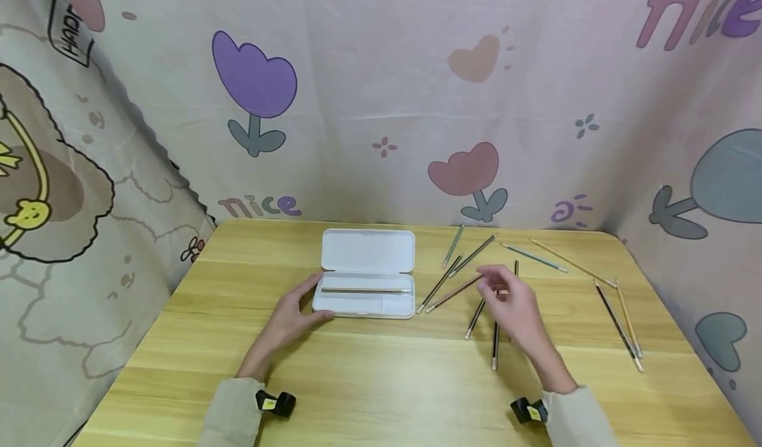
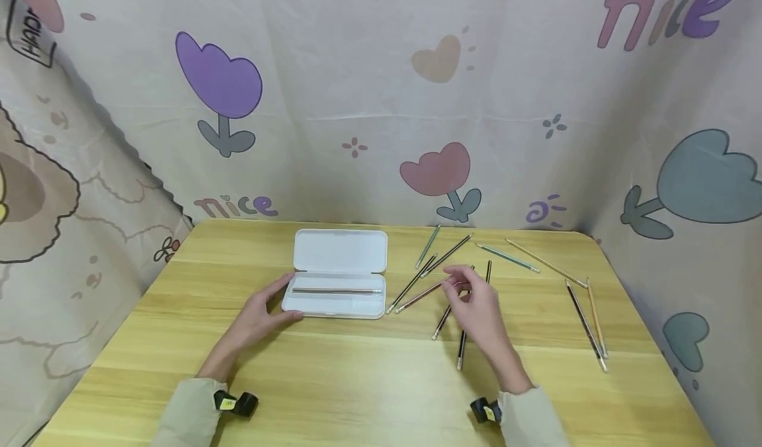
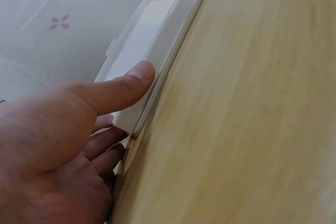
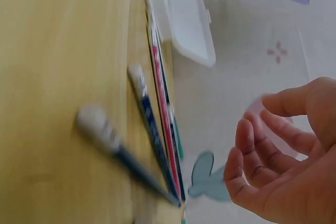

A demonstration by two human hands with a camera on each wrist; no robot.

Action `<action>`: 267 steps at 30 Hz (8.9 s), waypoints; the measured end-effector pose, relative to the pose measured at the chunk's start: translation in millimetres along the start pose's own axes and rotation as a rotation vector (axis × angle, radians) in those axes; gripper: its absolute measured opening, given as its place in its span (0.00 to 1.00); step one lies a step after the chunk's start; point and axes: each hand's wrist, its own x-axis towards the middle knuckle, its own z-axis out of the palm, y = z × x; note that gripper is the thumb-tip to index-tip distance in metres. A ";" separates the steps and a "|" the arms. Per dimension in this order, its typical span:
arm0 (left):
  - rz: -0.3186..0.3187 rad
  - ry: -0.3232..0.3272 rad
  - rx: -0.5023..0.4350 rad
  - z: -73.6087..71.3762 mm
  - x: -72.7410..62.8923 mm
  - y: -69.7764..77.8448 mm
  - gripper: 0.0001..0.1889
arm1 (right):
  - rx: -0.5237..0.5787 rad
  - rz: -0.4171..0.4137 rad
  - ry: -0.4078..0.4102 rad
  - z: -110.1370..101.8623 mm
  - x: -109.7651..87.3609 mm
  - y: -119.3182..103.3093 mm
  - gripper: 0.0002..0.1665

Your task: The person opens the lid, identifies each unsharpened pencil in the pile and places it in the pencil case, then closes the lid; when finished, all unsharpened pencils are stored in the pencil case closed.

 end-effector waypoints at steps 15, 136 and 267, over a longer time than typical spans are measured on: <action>-0.034 -0.022 0.018 0.3 3.4 -1.5 0.50 | -0.240 0.233 -0.040 -29.2 -8.3 42.8 0.29; 0.001 -0.003 0.005 0.0 1.2 0.1 0.49 | 0.037 -0.162 -0.194 67.5 17.4 -41.1 0.20; -0.027 -0.014 -0.014 -0.9 2.6 -0.6 0.49 | -0.053 -0.132 -0.293 151.4 49.5 -52.0 0.11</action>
